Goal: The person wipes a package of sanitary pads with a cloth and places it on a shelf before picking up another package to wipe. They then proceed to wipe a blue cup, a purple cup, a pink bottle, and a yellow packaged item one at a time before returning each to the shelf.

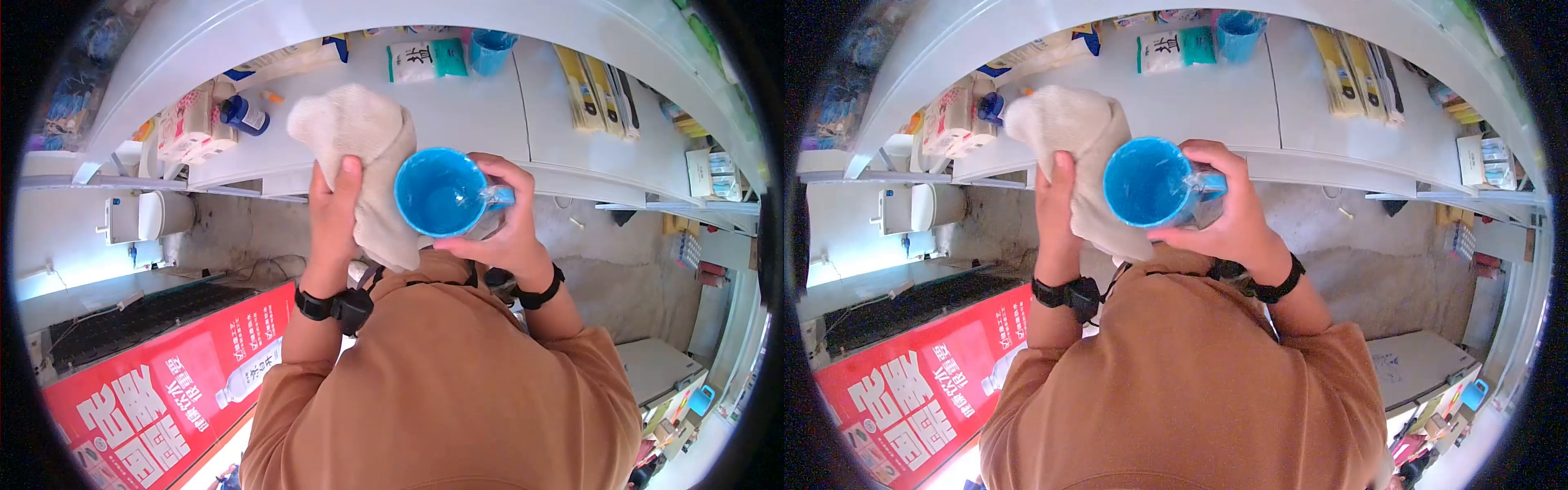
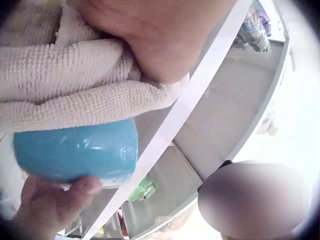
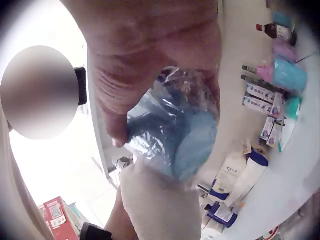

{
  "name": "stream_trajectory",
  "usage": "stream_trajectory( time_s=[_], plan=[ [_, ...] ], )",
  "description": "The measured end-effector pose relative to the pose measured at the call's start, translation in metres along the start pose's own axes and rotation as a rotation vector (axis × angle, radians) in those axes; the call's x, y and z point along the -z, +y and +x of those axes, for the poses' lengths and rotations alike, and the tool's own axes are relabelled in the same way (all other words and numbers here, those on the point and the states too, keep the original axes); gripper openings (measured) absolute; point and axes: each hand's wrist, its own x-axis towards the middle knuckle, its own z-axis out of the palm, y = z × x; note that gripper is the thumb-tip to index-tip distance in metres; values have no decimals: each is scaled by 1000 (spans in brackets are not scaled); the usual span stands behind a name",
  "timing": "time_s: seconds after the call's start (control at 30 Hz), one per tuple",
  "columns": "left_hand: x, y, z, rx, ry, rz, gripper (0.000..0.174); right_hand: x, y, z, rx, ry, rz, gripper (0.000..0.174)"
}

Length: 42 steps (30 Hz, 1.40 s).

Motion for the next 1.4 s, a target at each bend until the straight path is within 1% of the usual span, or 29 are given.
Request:
stream_trajectory(
  time_s=[0.07, 0.1, 0.17, 0.2, 0.27, 0.3, 0.37, 0.4, 0.43, 0.5, 0.53, 0.57, 0.63, 0.67, 0.7, 0.77, 0.8, 0.93, 1.0, 1.03, 1.1, 1.13, 1.2, 1.23, 1.3, 1.33, 1.37, 1.4],
  plan=[
    [4, 9, 1, -90, -31, -35, 44, 2, -1, -4, -82, -160, 114, 100],
    [6, 11, 2, -90, -28, -35, 44, 3, 0, -5, -83, -162, 116, 100],
    [9, 13, 2, -30, -143, -12, 44, 4, 1, -9, -130, -176, 206, 102],
    [10, 11, 2, -30, -142, -11, 44, 3, 0, -9, -130, -177, 207, 102],
    [12, -2, 1, 144, -217, 260, 44, 0, -6, -5, -146, -103, 409, 103],
    [15, -13, 2, 146, -222, 261, 44, 0, -8, -2, -147, -98, 407, 103],
    [15, -32, 4, -33, -365, 247, 44, 3, -11, 4, -318, -35, 384, 103],
    [15, -32, 5, 46, -315, 163, 46, 3, -10, 10, -306, -60, 362, 103],
    [14, -30, 4, 49, -316, 158, 46, 6, -9, 9, -311, -61, 357, 103],
    [10, -20, 4, 109, -256, 88, 48, 13, -6, 9, -246, -187, 304, 106],
    [10, -18, 3, 65, -269, 97, 52, 15, -6, 3, -229, -208, 345, 102],
    [10, -15, 2, 69, -259, 94, 52, 15, -5, 2, -235, -216, 350, 102],
    [9, -8, 0, -65, -211, 123, 57, 14, 0, 2, 18, -224, 378, 96],
    [12, -5, 0, -47, -185, 73, 59, 13, 3, -2, 14, -175, 406, 89],
    [10, 0, -2, -37, -176, 71, 59, 13, 6, -6, 2, -179, 411, 89],
    [4, 9, -3, -69, -155, -103, 57, 16, 13, -9, 20, -136, 325, 88],
    [5, 10, -5, -60, -182, -87, 55, 19, 12, -4, 36, -220, 306, 90],
    [-1, 2, -4, -12, -209, -56, 52, 22, 8, -1, 33, -262, 333, 93],
    [6, -17, 5, -74, -352, 215, 47, 17, 5, -1, -6, -143, 492, 98],
    [6, -21, 5, -77, -349, 216, 47, 16, 5, -1, -4, -146, 493, 98],
    [2, -26, 5, -54, -331, 138, 44, 14, 3, 1, 0, -102, 504, 106],
    [4, -26, 8, -57, -330, 137, 44, 14, 2, 0, 3, -105, 503, 106],
    [10, -22, 14, 10, -242, 101, 45, 13, 1, -4, -104, 61, 273, 111],
    [9, -21, 15, 5, -239, 101, 45, 9, -2, -2, -100, 58, 275, 111],
    [8, -14, 19, 126, -152, -45, 46, -7, -8, 6, -299, 380, 513, 113],
    [7, -13, 19, 116, -150, -41, 46, -10, -6, 10, -290, 355, 563, 103],
    [4, -16, 18, 161, -116, -79, 47, -14, -3, 14, -282, 351, 569, 103],
    [1, -20, 16, 208, -85, -118, 47, -20, -1, 18, -387, 344, 596, 95]
  ],
)
